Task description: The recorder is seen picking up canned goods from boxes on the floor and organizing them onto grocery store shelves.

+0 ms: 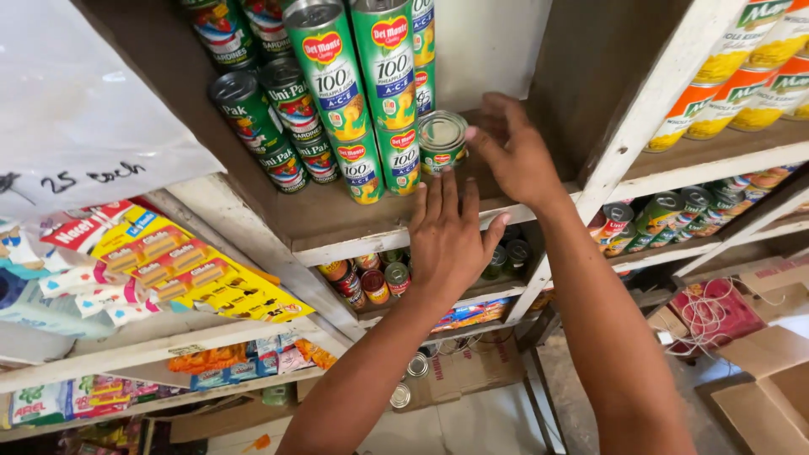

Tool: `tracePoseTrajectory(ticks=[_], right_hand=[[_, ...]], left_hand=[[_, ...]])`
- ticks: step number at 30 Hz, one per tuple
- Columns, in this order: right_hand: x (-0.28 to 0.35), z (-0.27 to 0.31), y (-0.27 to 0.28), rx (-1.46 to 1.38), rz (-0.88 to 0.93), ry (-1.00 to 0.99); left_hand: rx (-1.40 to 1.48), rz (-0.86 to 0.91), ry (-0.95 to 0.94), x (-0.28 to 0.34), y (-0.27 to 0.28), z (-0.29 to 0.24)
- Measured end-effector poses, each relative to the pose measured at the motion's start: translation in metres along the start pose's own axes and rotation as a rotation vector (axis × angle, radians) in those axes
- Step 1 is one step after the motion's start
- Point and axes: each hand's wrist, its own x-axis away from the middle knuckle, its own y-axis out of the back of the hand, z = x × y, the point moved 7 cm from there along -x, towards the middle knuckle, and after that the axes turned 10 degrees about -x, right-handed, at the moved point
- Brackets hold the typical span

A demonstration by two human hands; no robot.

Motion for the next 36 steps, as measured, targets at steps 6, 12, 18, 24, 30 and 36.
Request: tracePoseTrajectory(ticks=[6, 12, 18, 24, 30, 36], right_hand=[[0.140, 0.020, 0.015, -0.258, -0.482, 0.349], [0.371, -0.270, -0.083, -0.679, -0.541, -0.435], [0.572, -0.382, -0.187, -0.202, -0.309, -0.896], [0.663, -0.425, -0.234, -0.152, -0.242, -1.030], [0.654, -0.458, -0.239, 0.132, -0.235, -0.823], [0.668, -0.529, -0.281, -0.013, -0.140, -0.940]], left_hand=[[0.763, -0.069, -0.101, 0.094, 0.014, 0.005], [0.822, 0.843, 0.175, 0.375, -0.179, 0.027], [0.678, 1.162, 0.375, 0.540, -0.237, 0.062], [0.596, 1.295, 0.361, 0.641, -0.305, 0.062], [0.372, 1.324, 0.425, 0.726, -0.389, 0.086], [0.366, 1.368, 0.488, 0.775, -0.441, 0.119]])
